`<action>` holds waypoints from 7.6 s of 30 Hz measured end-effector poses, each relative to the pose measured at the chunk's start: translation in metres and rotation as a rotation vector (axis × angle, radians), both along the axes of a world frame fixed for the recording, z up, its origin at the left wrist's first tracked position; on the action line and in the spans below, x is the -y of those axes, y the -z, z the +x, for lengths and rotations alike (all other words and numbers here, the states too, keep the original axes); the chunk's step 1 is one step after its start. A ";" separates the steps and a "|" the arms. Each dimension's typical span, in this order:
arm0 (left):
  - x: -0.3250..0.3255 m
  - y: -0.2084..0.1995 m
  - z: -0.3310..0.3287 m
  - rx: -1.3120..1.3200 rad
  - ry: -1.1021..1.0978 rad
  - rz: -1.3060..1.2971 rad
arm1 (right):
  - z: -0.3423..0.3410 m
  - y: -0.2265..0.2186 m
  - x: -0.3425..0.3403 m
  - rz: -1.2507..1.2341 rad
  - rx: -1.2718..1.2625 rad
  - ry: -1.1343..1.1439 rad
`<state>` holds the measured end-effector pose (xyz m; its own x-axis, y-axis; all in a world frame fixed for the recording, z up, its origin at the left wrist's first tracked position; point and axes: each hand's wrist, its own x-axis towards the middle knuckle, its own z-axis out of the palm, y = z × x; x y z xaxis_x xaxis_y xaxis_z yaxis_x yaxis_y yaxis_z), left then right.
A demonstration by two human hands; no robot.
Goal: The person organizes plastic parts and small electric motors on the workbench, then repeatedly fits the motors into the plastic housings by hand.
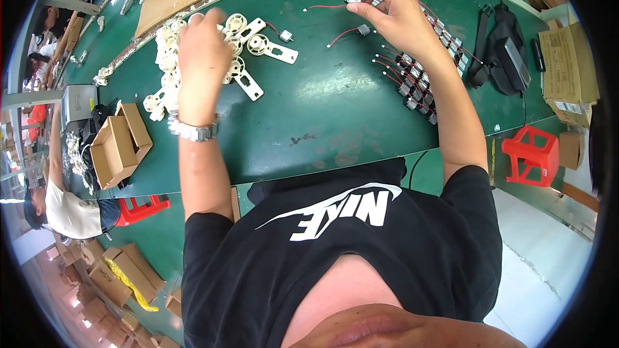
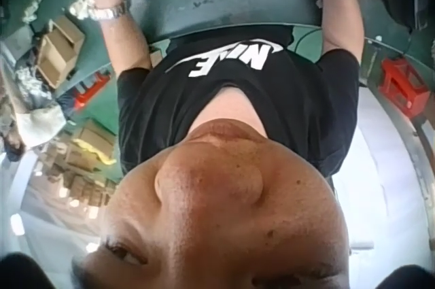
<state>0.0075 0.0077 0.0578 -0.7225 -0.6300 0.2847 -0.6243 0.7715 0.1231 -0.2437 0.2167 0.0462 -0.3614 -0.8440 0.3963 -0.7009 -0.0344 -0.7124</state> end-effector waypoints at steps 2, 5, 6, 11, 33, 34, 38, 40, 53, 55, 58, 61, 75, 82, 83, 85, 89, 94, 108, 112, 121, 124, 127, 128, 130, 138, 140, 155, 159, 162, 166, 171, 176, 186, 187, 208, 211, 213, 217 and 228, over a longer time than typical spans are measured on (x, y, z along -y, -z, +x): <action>0.028 0.010 0.025 0.142 -0.019 0.055 | 0.002 -0.004 0.000 -0.045 -0.046 0.005; 0.033 0.017 0.030 0.150 0.038 0.128 | 0.003 -0.004 0.001 0.004 -0.001 -0.008; 0.035 0.021 0.029 0.138 0.064 0.116 | 0.004 -0.005 0.001 -0.002 -0.004 -0.004; 0.028 0.019 0.018 -0.096 0.128 0.020 | 0.005 -0.004 -0.001 0.018 -0.062 0.043; -0.052 0.026 -0.031 -0.414 0.432 -0.011 | 0.036 0.008 0.014 -0.225 -0.397 -0.024; -0.055 0.025 -0.031 -0.407 0.432 -0.047 | 0.040 0.006 0.014 -0.241 -0.450 0.005; -0.066 0.026 -0.033 -0.371 0.422 -0.068 | 0.049 0.003 0.011 -0.051 -0.697 0.067; -0.069 0.028 -0.035 -0.349 0.466 -0.128 | 0.053 0.004 0.010 -0.031 -0.707 0.068; -0.074 0.029 -0.031 -0.419 0.449 -0.039 | 0.047 0.014 0.014 -0.070 -0.447 -0.035; -0.073 0.030 -0.030 -0.434 0.441 -0.033 | 0.044 0.015 0.017 -0.106 -0.449 -0.039; -0.072 0.031 -0.029 -0.452 0.432 -0.025 | 0.031 0.022 0.021 -0.119 -0.273 -0.078; -0.072 0.031 -0.027 -0.449 0.427 -0.026 | 0.026 0.025 0.020 -0.032 0.065 -0.126; -0.073 0.045 -0.028 -0.533 0.471 0.147 | 0.049 0.028 0.024 0.003 -0.128 -0.034; -0.065 0.038 -0.025 -0.645 0.236 0.462 | 0.044 0.019 0.022 0.001 -0.010 0.033; -0.065 0.036 -0.025 -0.623 0.200 0.488 | 0.042 0.018 0.020 0.001 -0.050 0.020; -0.063 0.037 -0.023 -0.588 0.210 0.422 | 0.039 0.017 0.015 0.004 -0.088 0.001; -0.061 0.039 -0.022 -0.556 0.257 0.309 | 0.042 0.014 0.004 0.311 -0.301 -0.148; -0.060 0.041 -0.021 -0.551 0.260 0.273 | 0.049 0.025 0.009 0.322 -0.385 -0.168; -0.064 0.035 -0.020 -0.577 0.106 0.487 | 0.060 0.023 0.017 -0.031 -0.574 -0.013; -0.065 0.034 -0.021 -0.655 0.089 0.666 | 0.060 0.022 0.017 -0.116 -0.726 0.030; -0.061 0.037 -0.021 -0.831 0.136 1.084 | 0.053 0.022 0.022 -0.178 -0.726 -0.032; -0.062 0.037 -0.021 -0.827 0.149 1.090 | 0.055 0.022 0.023 -0.210 -0.655 -0.078; -0.062 0.041 -0.021 -0.841 0.175 1.076 | 0.054 0.022 0.024 -0.204 -0.629 -0.091; -0.062 0.043 -0.021 -0.856 0.184 1.089 | 0.052 0.020 0.023 -0.188 -0.506 -0.105; -0.061 0.037 -0.020 -0.884 0.183 1.133 | 0.049 0.011 0.018 -0.032 -0.128 -0.105; -0.062 0.040 -0.022 -0.964 0.262 1.135 | 0.040 0.009 0.015 0.279 0.600 -0.247; -0.065 0.039 -0.022 -0.924 0.263 1.121 | 0.039 0.015 0.015 0.209 0.581 -0.269; -0.066 0.043 -0.023 -0.932 0.230 1.192 | 0.041 0.019 0.017 0.231 0.599 -0.228; -0.066 0.042 -0.022 -0.925 0.220 1.208 | 0.043 0.019 0.017 0.245 0.611 -0.223; -0.064 0.042 -0.022 -0.928 0.199 1.240 | 0.046 0.019 0.018 0.221 0.682 -0.188; -0.076 0.043 -0.024 -0.934 0.215 1.183 | 0.053 0.021 0.019 0.196 0.599 -0.063; -0.077 0.045 -0.025 -0.976 0.250 1.149 | 0.060 0.030 0.022 0.138 0.472 0.054; -0.072 0.042 -0.024 -0.981 0.224 1.166 | 0.044 0.014 0.018 0.202 0.768 -0.148; -0.077 0.036 -0.024 -1.015 0.277 1.210 | 0.046 0.011 0.014 0.199 0.640 -0.082; -0.077 0.037 -0.024 -1.015 0.277 1.211 | 0.047 0.011 0.014 0.204 0.595 -0.061; -0.070 0.032 -0.020 -1.063 0.232 1.295 | 0.043 -0.005 0.013 0.282 0.717 -0.214; -0.075 0.031 -0.021 -1.072 0.238 1.309 | 0.044 0.002 0.012 0.345 0.859 -0.281; -0.076 0.035 -0.023 -1.031 0.255 1.210 | 0.043 0.009 0.014 0.265 0.819 -0.303; -0.081 0.032 -0.021 -0.993 0.246 1.169 | 0.053 0.002 0.015 0.215 0.763 -0.215; -0.003 0.027 0.009 -0.549 0.227 -0.052 | 0.019 -0.011 0.053 0.458 0.629 -0.102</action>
